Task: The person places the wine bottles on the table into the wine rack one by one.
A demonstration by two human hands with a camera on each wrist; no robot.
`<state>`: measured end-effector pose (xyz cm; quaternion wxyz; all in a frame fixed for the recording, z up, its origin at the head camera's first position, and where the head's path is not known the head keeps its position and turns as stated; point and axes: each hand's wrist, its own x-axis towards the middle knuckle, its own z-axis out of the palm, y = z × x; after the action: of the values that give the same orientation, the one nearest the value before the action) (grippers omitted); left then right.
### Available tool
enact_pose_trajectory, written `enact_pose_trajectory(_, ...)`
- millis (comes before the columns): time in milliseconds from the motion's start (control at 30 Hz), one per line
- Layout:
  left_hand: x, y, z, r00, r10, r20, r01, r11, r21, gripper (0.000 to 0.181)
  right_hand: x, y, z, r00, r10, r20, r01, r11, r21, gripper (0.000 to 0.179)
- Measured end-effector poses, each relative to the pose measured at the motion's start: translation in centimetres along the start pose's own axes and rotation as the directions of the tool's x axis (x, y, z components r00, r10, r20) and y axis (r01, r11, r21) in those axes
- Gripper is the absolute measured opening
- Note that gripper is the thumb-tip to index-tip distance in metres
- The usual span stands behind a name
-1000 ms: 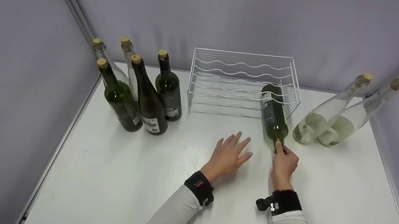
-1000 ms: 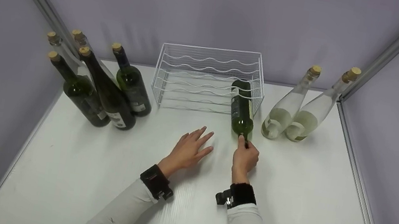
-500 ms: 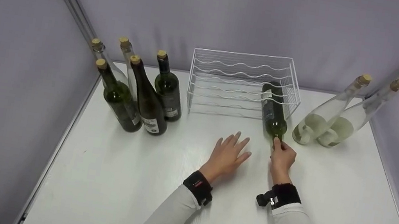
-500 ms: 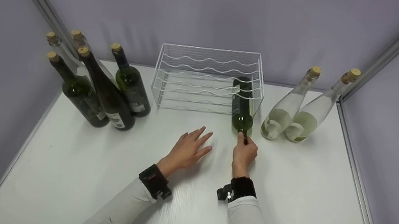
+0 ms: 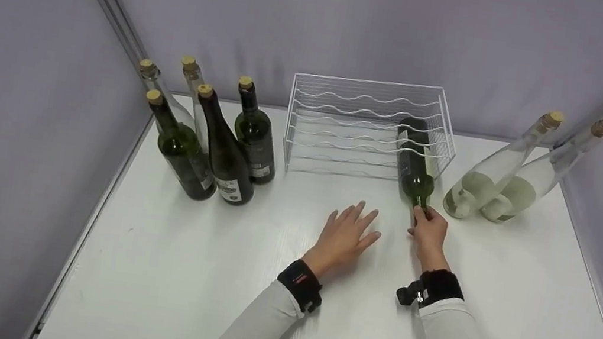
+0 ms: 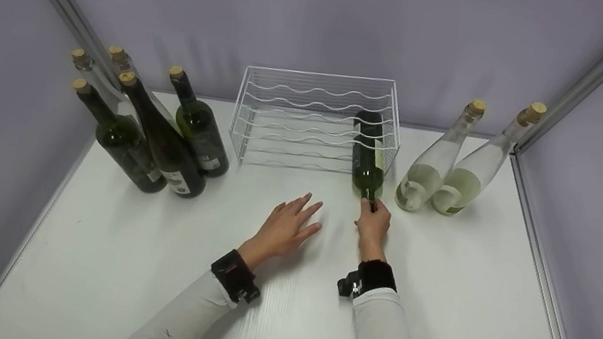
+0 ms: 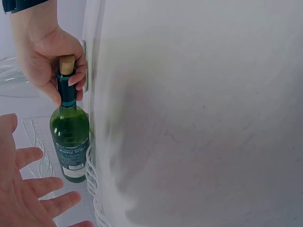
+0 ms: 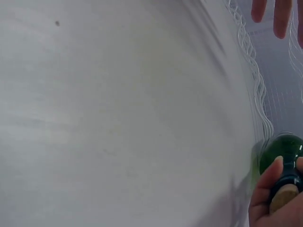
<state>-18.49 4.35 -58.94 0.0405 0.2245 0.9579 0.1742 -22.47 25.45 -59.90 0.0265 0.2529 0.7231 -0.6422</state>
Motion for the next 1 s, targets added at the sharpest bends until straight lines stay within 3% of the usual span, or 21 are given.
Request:
enact_pose_trajectory(200,-0.1,-0.1,0.0,1.000,-0.001,0.003,0.001,1.000,-0.008,0.062,0.5,-0.3,0.1,0.998,0.026,0.056,-0.030,0.997,0.072,0.051)
enact_pose_trajectory(433,-0.2,-0.1,0.0,1.000,-0.003,0.012,0.003,1.000,-0.024,0.064,1.1,-0.8,0.0,0.995,0.036,0.096,-0.033,0.999,-0.029,0.051)
enact_pose_trajectory(733,-0.1,-0.3,0.0,1.000,0.004,0.013,-0.004,1.000,-0.010,0.064,1.3,-0.9,-0.2,0.986,-0.001,0.169,0.009,0.999,-0.046,0.053)
enact_pose_trajectory(1000,0.2,-0.3,-0.1,1.000,0.010,0.014,-0.010,1.000,-0.003,0.064,1.1,-0.6,-0.1,0.991,-0.069,0.119,0.073,0.997,-0.033,0.055)
